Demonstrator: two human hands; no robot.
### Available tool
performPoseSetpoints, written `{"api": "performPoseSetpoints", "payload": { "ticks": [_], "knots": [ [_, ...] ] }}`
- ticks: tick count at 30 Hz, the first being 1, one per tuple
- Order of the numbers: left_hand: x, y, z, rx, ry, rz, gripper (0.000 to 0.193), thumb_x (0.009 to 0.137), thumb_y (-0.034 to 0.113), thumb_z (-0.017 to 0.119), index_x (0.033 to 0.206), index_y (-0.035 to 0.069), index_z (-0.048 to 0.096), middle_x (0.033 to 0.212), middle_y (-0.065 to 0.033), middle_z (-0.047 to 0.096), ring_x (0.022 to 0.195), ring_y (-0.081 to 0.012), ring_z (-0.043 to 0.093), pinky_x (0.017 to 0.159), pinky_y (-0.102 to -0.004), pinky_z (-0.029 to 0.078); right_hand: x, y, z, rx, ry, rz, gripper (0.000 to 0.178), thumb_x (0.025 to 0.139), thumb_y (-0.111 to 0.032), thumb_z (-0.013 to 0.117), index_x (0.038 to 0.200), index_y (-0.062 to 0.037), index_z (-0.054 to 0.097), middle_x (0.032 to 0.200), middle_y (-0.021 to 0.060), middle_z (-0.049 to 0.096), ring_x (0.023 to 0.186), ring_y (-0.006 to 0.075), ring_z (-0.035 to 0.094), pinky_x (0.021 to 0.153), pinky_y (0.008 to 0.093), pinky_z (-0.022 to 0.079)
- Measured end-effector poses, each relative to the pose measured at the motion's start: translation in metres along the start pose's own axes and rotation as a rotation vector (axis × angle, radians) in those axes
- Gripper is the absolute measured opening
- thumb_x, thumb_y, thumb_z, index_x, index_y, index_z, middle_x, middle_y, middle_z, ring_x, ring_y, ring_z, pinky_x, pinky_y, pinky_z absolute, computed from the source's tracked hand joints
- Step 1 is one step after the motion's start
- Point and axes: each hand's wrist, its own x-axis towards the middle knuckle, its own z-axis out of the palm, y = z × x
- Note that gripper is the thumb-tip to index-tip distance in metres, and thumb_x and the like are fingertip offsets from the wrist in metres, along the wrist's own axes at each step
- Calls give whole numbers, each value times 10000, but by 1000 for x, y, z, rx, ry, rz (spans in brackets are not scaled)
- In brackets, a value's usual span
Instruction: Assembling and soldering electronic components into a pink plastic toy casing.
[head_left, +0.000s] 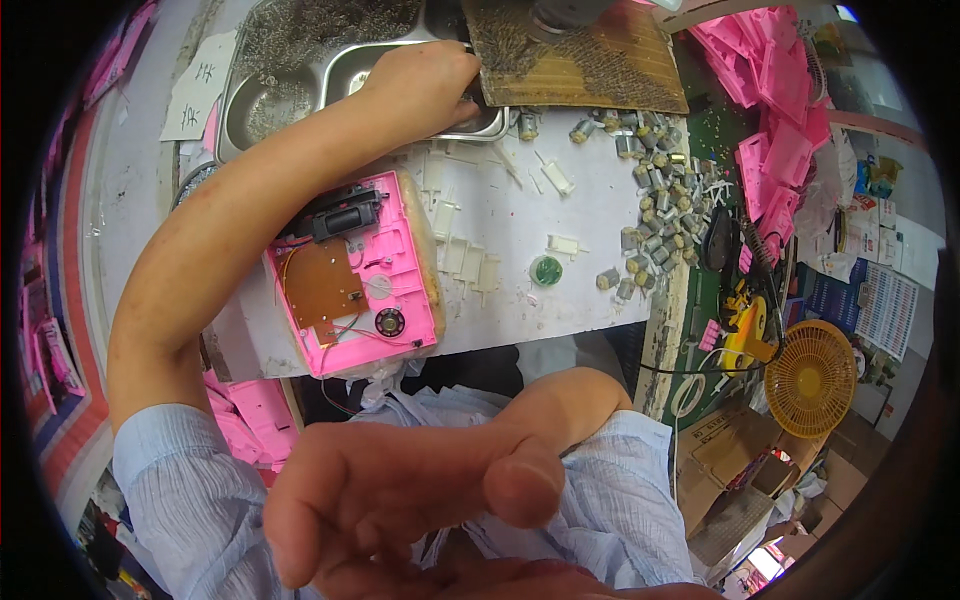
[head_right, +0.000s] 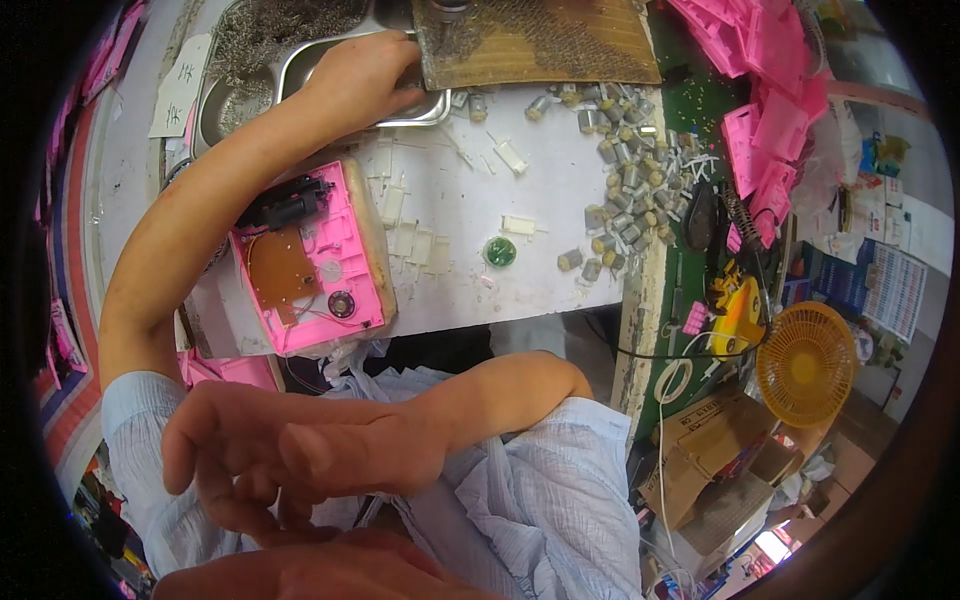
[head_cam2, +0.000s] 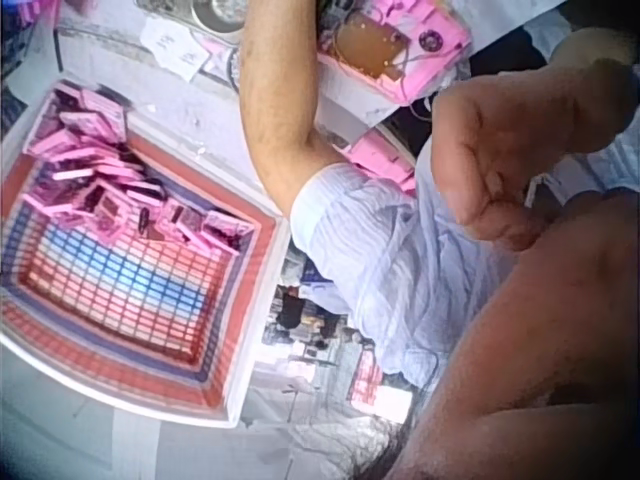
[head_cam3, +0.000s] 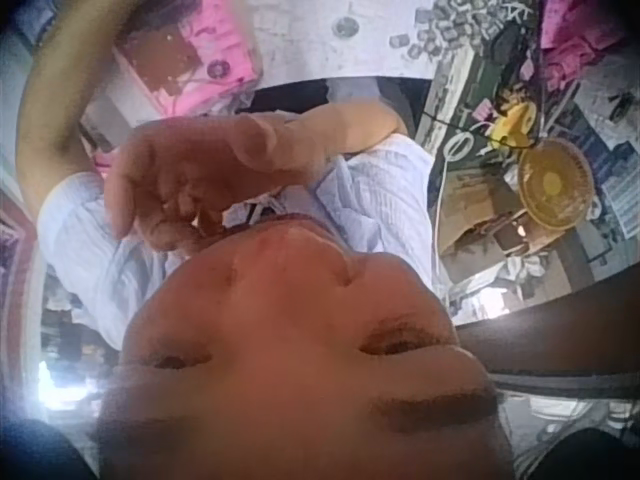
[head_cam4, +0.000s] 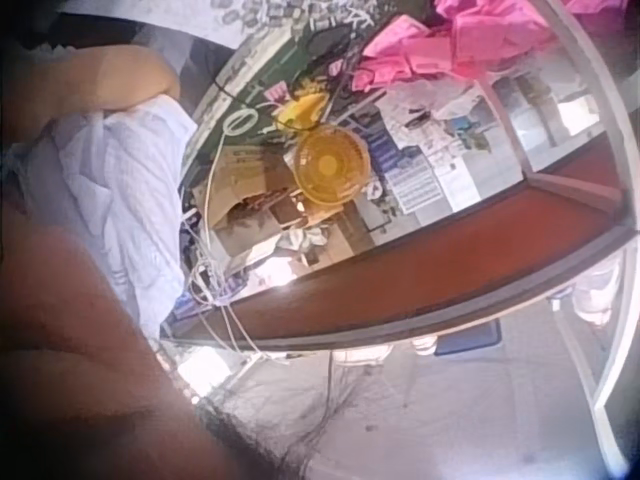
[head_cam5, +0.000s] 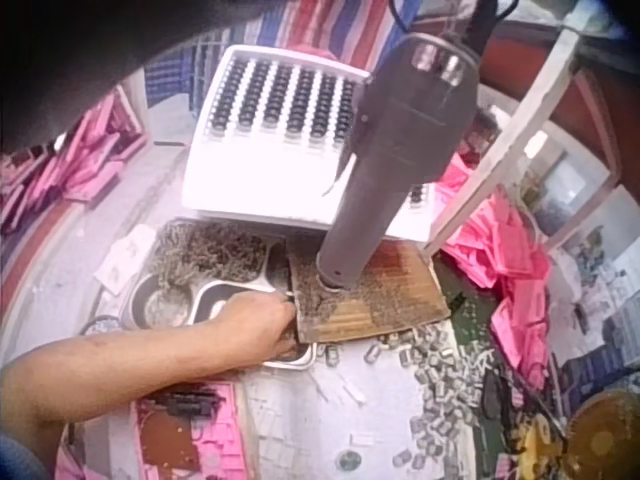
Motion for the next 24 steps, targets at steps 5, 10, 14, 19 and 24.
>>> {"api": "performPoseSetpoints", "payload": {
  "ticks": [5,10,14,19,24],
  "knots": [
    [2,-2,4,24,-21,-41,221,806,171,723,957,9,724,996,-177,715,961,-372,710,826,-490,581,18,34,-13,-4,-163,-253,893,956,-772,428,1461,-47,294,1052,75,500,841,155,529,724,312,444],
    [2,-5,6,-6,4,-49,247,813,203,687,965,9,705,994,-180,713,959,-371,708,827,-492,573,6,26,-14,-4,-153,-142,869,979,-748,412,1457,-33,287,1052,87,507,925,163,522,772,326,442],
    [-5,-7,-4,-78,28,-32,261,818,226,674,972,16,679,981,-177,711,942,-369,707,833,-490,556,14,43,-18,30,-150,-254,871,978,-756,412,1459,-41,286,1028,105,532,877,167,546,723,313,445],
    [-35,-9,-31,-217,130,-26,201,811,139,678,956,1,656,832,-134,662,763,-291,660,733,-399,535,11,33,-7,27,-168,-149,880,965,-776,414,1457,-57,287,1020,112,549,887,172,559,724,308,462],
    [-47,-18,-38,-357,114,-68,213,820,120,664,992,-5,664,763,-132,648,675,-249,626,671,-364,514,3,12,-2,6,-110,-5,873,968,-772,410,1450,-53,292,1009,109,569,922,156,572,748,311,457]
  ]
}}
